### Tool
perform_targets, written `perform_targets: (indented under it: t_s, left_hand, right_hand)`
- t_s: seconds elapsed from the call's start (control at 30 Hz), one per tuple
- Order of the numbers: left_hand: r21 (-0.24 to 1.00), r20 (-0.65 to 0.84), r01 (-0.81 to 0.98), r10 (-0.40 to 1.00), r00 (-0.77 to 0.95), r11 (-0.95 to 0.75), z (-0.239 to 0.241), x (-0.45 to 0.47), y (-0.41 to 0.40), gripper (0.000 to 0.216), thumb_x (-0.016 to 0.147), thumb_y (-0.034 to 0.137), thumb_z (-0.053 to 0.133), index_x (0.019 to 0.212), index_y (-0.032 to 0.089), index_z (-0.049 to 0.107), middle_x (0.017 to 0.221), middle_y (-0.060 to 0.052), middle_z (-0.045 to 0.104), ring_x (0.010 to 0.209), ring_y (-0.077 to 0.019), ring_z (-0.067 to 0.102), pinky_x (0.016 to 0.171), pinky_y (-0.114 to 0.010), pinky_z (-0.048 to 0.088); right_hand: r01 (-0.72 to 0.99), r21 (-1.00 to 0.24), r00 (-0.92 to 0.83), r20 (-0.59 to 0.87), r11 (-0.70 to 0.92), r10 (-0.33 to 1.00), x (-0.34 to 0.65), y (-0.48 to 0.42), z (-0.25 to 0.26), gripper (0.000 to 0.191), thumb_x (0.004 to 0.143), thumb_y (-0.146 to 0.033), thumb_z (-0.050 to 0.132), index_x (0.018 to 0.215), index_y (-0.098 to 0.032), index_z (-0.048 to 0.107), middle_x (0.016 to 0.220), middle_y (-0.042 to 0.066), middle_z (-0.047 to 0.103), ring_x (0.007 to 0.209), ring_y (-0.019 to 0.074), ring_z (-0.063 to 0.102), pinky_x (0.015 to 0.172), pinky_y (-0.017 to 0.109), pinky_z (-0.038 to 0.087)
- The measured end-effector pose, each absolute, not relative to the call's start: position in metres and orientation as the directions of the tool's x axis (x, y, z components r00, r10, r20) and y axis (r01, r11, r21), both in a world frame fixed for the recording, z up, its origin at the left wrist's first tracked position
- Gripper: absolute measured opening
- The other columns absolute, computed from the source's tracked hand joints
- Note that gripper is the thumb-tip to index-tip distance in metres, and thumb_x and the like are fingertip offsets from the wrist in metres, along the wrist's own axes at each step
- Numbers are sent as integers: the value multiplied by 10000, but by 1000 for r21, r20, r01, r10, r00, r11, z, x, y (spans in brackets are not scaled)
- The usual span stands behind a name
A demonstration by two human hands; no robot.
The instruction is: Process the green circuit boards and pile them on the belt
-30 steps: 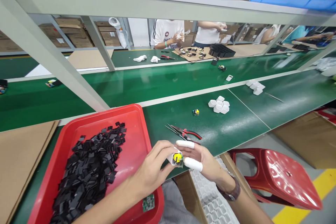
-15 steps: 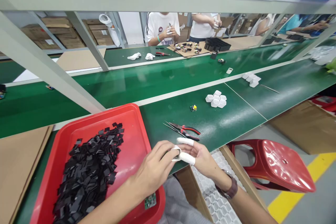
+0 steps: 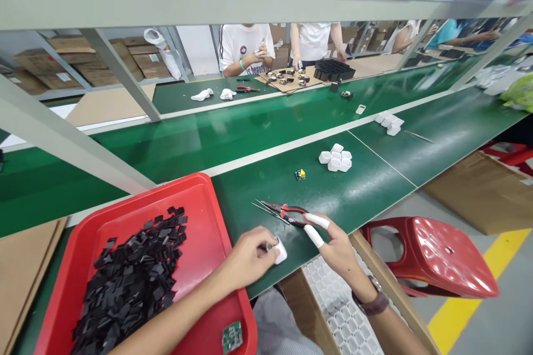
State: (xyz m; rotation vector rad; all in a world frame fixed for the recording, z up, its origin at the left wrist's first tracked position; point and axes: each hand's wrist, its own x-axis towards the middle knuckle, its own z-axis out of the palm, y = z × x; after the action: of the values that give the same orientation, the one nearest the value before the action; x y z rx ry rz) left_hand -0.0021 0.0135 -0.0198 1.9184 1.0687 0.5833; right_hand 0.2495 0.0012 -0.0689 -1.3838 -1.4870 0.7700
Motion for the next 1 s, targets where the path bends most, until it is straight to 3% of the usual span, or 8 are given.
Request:
perform_targets:
  t_s: [0.1,0.2,0.33,0.43,0.63,0.73,0.87,1.0]
  left_hand:
    - [895,-63,414,872,486,-166,-14,-9,30,308,1052,394,464,1013,143,640,946,-122,786,793,-213,789,657,-317,655]
    - [895,-59,424,906,418,-137,-10,-19,65,376,974,501,577,989,138,671,930,-127,796,790,-237,792,677,-356,658]
    - [826,98,540,984,148,-163,6,-49,148,437,797,557,726,978,166,647,1009,-123,759,956,-293,753,851,-443,618]
    - [748,223,645,975,-23,-156,24,-82,201,340,828,498,689,906,180,600,976,-100,718,1051,-327,694,934,-473,563]
    - [616,384,778,910,-157,-126,24,-120,230,445,848,504,655,1046,116,564,1108,-156,649,1291,-493,515,1055,-661,425]
    - [573,437,798,893,-103,-188,12,-108,216,594,817,565,685,1189,115,575,1267,-193,627,1316,-467,522,1094,-645,425]
    - [569,381,734,910,163,-369,-4,-63,156,533,869,531,696,1305,237,610,1311,-95,689,1008,-268,750,907,-404,630]
    - [534,337,566,771,540,-629,-17,-20,92,692,904,322,735,1535,312,449,1495,-92,601,1290,-284,655,1037,-399,589]
  right_hand:
    - [427,-881,93,266,203,960,257,3,-76,264,969,-355,644,1189,-238,731,1221,101,742,1145,277,699,1046,476,546]
    - [501,-839,96,300,215,949,271,12,-87,282,982,-363,622,1211,-229,717,1241,111,731,1163,277,693,1049,471,547]
    - [647,-734,116,361,205,925,301,43,-93,346,1004,-383,560,1264,-183,671,1267,148,697,1134,268,693,1033,459,548]
    - [727,-666,136,377,167,916,325,74,-88,388,1010,-363,514,1317,-152,623,1236,163,682,1033,253,702,986,438,554]
    - [847,-531,207,273,-33,940,350,143,-72,186,960,-266,558,878,-152,679,793,87,693,682,202,632,711,340,517]
    - [865,-499,177,218,-46,960,345,163,-59,157,939,-203,587,810,-144,653,725,64,677,623,175,614,651,300,479]
    - [839,-523,-66,180,153,981,298,138,-38,189,965,-213,547,885,-180,714,775,92,738,669,205,669,659,289,489]
    - [589,-602,-522,227,539,823,233,87,-26,201,983,-290,587,1124,-303,730,938,24,782,796,197,714,774,282,531]
